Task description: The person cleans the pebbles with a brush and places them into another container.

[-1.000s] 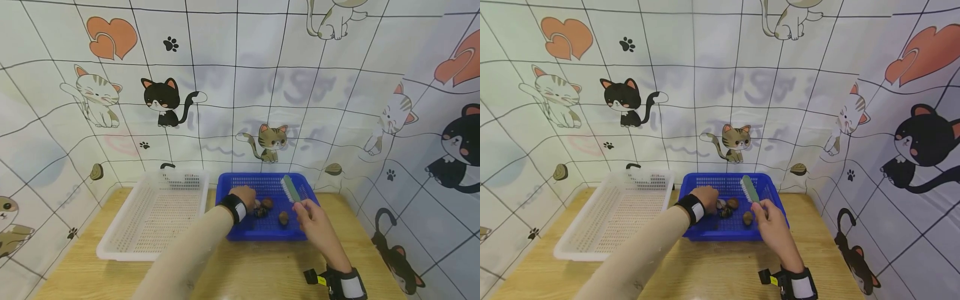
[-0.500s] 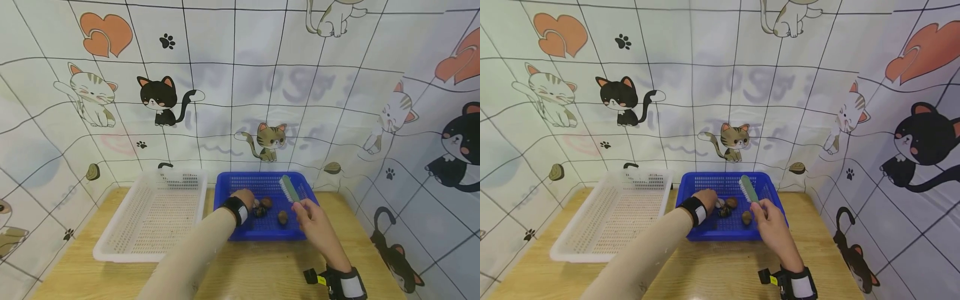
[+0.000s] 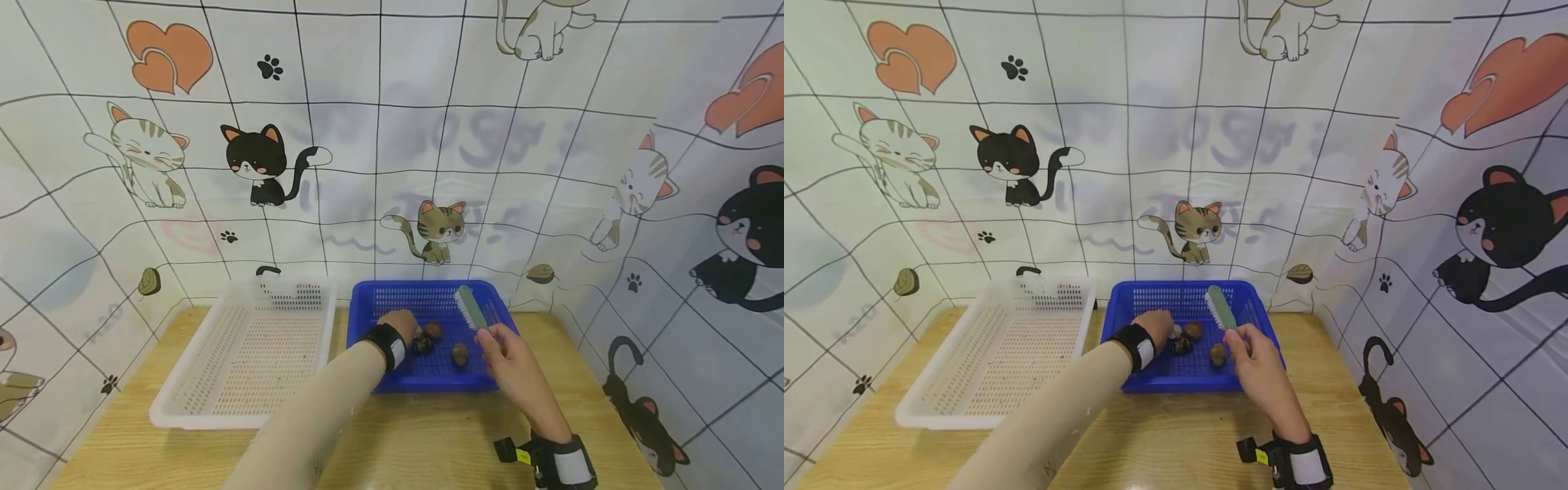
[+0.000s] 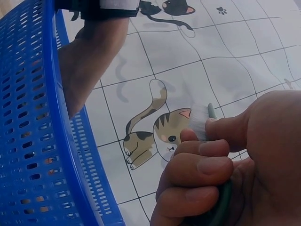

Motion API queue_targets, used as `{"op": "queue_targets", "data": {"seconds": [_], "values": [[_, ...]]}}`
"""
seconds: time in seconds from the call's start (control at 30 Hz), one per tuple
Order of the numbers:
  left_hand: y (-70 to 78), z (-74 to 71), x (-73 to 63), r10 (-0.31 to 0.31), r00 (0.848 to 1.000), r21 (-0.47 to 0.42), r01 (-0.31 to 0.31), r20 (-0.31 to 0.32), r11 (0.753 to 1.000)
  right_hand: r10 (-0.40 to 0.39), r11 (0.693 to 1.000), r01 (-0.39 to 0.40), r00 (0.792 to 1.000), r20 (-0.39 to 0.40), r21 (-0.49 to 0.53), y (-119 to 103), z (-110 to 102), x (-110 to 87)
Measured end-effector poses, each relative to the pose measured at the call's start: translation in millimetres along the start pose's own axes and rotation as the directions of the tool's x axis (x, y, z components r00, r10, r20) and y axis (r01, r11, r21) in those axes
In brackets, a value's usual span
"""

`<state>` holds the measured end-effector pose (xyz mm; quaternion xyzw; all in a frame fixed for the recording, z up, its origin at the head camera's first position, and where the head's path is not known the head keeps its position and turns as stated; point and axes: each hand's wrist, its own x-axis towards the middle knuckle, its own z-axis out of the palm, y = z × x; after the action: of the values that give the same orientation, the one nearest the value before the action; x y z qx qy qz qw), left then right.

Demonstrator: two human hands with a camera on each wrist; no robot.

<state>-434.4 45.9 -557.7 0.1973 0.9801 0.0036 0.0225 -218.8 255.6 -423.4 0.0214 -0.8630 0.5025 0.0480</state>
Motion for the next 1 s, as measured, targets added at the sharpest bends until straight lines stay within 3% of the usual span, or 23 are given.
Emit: {"op": "queue_targets", "data": {"seconds": [0.13,0.3,0.37,0.5,0.6,0.8,0.87,1.0], "values": [[-3.5,0.8,-0.1,0.018,1.000,0.038,-0.018,0.010,0.999,0.003,1.000,-0.003,1.000,0.005,0.006,-2.0,0.9,0.3],[-10.0,-2.8,0.9,0.044,0.998,-0.009,-0.043,0.048,0.999,-0.004,1.000,0.004,1.000,0.011,-0.007,-3.3,2.2,0.6],[-9.5,-10.6,-3.7,0.051,0.997,-0.023,-0.049,0.059,0.999,0.001,1.000,-0.001,1.000,0.010,-0.011,-4.1,2.1,0.7],[7.5,-75.9,-48.5,0.051,0.992,-0.054,-0.045,0.118,0.998,0.002,1.000,-0.002,1.000,0.010,-0.017,-3.8,2.2,2.3],[17.3,-127.7,-84.2,0.065,0.986,-0.152,-0.041,0.155,0.988,-0.008,1.000,0.009,1.000,0.011,-0.017,-2.7,3.1,3.6],[10.3,-152.7,-100.8,0.156,0.978,-0.365,-0.095,0.141,0.926,-0.019,1.000,0.019,1.000,0.012,-0.012,-0.6,5.0,4.2],[5.6,-158.3,-105.6,0.171,0.979,-0.398,-0.113,0.114,0.911,-0.018,1.000,0.018,1.000,0.010,-0.007,-1.1,4.9,3.3],[-4.6,-166.1,-114.4,0.155,0.986,-0.412,-0.120,0.053,0.903,-0.021,1.000,0.021,1.000,0.010,-0.007,-1.9,5.0,1.7]]}}
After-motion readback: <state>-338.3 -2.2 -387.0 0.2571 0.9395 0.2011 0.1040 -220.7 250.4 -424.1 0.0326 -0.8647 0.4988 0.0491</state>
